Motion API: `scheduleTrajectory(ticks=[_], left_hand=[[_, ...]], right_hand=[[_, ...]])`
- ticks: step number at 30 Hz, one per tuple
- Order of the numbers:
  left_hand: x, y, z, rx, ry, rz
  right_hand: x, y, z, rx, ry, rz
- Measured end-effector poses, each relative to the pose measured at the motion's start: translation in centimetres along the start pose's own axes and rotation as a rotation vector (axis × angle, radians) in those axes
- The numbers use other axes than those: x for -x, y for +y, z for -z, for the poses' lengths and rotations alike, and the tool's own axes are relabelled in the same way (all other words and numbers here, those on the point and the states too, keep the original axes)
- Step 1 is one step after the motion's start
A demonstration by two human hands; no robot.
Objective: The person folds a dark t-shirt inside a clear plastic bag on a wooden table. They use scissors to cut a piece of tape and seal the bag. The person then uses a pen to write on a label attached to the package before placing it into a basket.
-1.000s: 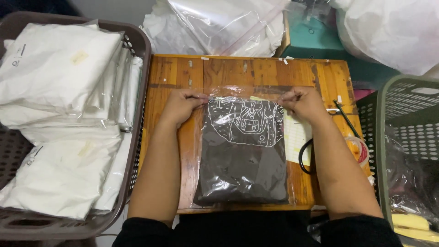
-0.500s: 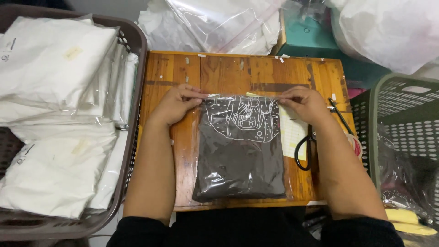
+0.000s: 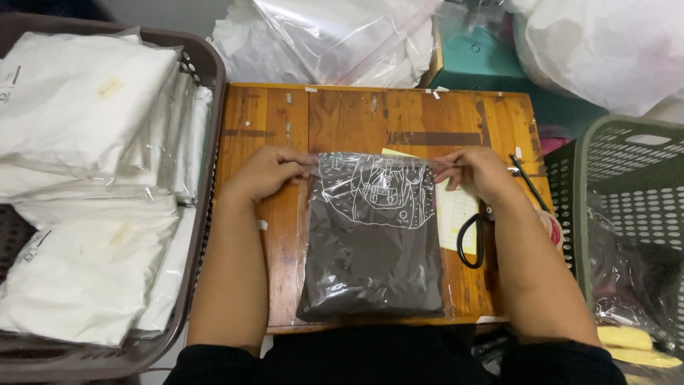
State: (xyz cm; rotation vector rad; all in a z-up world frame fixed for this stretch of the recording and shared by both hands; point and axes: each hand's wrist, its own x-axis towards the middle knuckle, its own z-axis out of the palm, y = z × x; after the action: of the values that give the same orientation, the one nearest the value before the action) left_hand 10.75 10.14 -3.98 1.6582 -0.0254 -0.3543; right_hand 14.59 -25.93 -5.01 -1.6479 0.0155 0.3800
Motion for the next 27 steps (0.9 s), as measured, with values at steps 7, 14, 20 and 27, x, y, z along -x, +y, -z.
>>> scheduleTrajectory(ticks=[7,14,20,27], left_hand=[[0.5,1.1,-0.4,0.124,0.107,0.09],[0.7,1.0,-0.3,0.081,0.077,0.083],[0.6,0.9,-0.1,0.008,0.064,0.059],[0.5,0.6,-0.2,-0.142,0.056,0.047]], right_hand=[[2.0,-3.0,-2.5,0.107,0.084,-0.038],[1.2,-1.3,-1.5,0.015,0.052,-0.016],[1.3,-1.0,-1.6,0.102,0.048,-0.004],[2.1,-2.6,-2.6,0.279,0.083,-0.002]])
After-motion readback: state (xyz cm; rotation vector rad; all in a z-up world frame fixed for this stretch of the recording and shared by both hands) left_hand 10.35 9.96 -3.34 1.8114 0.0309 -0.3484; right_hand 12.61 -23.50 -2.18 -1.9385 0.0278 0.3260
